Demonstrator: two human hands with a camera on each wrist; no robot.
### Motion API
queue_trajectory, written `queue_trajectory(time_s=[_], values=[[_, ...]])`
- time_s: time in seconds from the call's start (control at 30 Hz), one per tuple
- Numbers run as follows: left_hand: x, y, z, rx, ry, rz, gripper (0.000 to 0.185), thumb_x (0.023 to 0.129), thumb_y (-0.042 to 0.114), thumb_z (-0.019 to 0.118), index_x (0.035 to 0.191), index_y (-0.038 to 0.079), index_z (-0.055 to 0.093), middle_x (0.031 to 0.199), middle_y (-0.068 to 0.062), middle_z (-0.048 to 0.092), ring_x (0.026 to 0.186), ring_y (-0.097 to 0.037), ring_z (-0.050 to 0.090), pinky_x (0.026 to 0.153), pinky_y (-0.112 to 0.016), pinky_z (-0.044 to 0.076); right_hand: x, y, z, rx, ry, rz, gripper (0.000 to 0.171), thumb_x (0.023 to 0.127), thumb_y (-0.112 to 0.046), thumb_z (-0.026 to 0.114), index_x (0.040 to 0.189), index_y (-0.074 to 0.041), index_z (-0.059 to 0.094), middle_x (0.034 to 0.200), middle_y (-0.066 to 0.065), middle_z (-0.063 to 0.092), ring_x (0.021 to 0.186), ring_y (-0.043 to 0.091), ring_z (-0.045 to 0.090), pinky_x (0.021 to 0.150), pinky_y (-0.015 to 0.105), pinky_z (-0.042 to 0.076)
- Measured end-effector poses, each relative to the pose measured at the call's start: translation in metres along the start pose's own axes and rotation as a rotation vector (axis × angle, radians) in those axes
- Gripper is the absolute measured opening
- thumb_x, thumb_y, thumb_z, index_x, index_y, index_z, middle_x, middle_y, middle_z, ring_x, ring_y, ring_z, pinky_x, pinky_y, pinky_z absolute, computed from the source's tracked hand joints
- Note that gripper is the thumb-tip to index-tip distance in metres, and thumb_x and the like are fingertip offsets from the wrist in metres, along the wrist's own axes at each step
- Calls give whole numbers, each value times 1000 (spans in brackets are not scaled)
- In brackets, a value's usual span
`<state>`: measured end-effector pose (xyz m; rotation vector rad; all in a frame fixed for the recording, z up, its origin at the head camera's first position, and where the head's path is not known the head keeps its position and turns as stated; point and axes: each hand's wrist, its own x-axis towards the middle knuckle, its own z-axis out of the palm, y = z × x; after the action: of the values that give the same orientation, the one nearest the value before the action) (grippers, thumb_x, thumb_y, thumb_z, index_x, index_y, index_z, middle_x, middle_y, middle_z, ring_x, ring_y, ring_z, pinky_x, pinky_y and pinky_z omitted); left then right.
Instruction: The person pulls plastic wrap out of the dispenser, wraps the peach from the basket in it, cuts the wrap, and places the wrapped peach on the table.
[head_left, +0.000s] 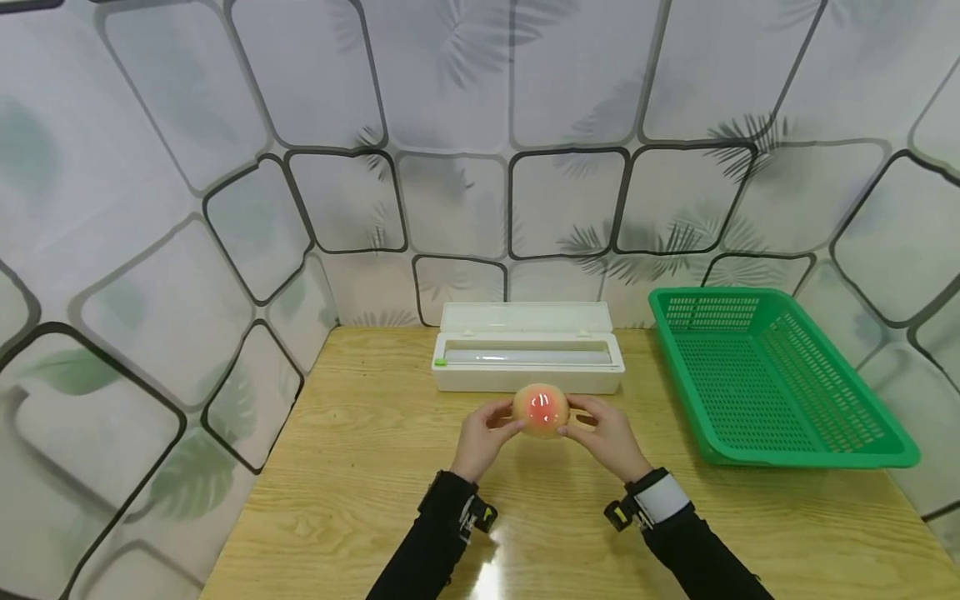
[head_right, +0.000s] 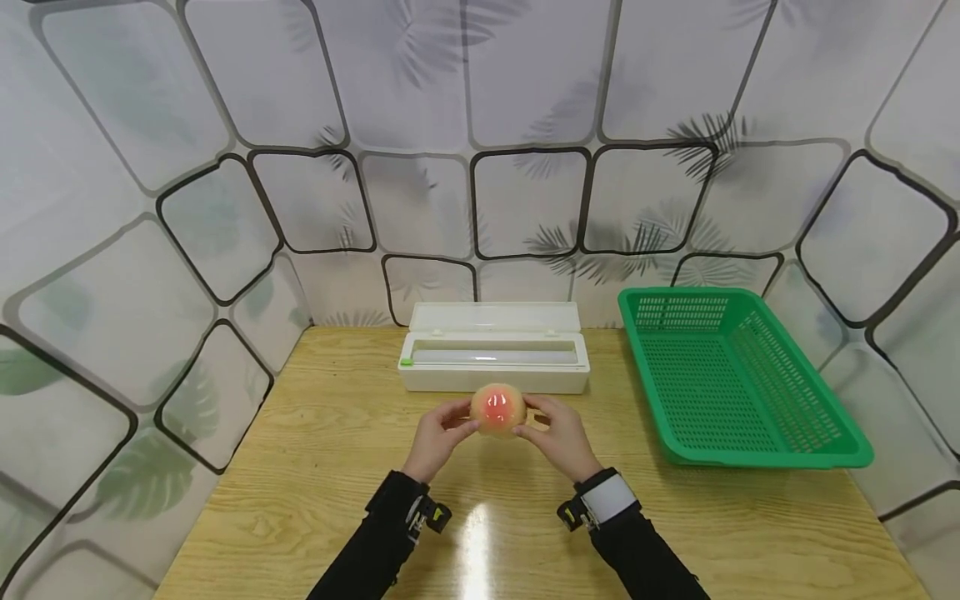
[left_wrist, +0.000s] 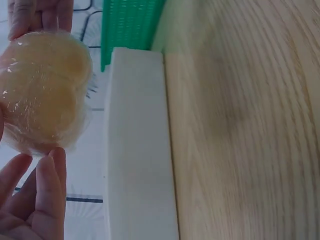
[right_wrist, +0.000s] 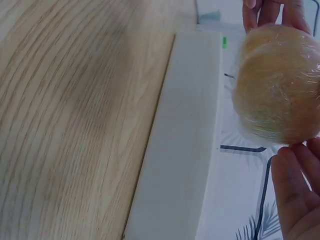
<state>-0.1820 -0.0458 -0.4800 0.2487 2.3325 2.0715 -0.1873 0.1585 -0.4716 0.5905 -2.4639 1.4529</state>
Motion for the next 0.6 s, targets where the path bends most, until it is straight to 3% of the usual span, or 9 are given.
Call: queue_trajectory(time_s=[0.27, 0.43, 0.6], values=[[12, -15, -2, 139, -35, 52, 33, 77, 11, 67, 104, -7, 60, 97, -19, 62, 90, -28, 59, 73, -27, 49, 9, 16, 10, -74, -114, 83, 43, 73, -9, 71, 112, 2, 58, 104, 16, 60, 93, 28, 57, 74, 40, 49], [16, -29, -4, 256, -54, 75, 27, 77, 12, 67, 99, -4, 64, 92, -16, 64, 85, -26, 60, 70, -27, 49, 12, 27, 19, -159, -177, 68, 43, 74, -5, 69, 113, 6, 54, 106, 18, 59, 96, 28, 56, 75, 35, 49], [20, -39, -4, 308, -74, 59, 26, 78, 12, 68, 96, -6, 65, 89, -16, 64, 80, -26, 61, 65, -25, 49, 12, 33, 25, -222, -214, 72, 42, 75, -5, 68, 113, 6, 55, 106, 17, 59, 95, 27, 57, 75, 35, 48]])
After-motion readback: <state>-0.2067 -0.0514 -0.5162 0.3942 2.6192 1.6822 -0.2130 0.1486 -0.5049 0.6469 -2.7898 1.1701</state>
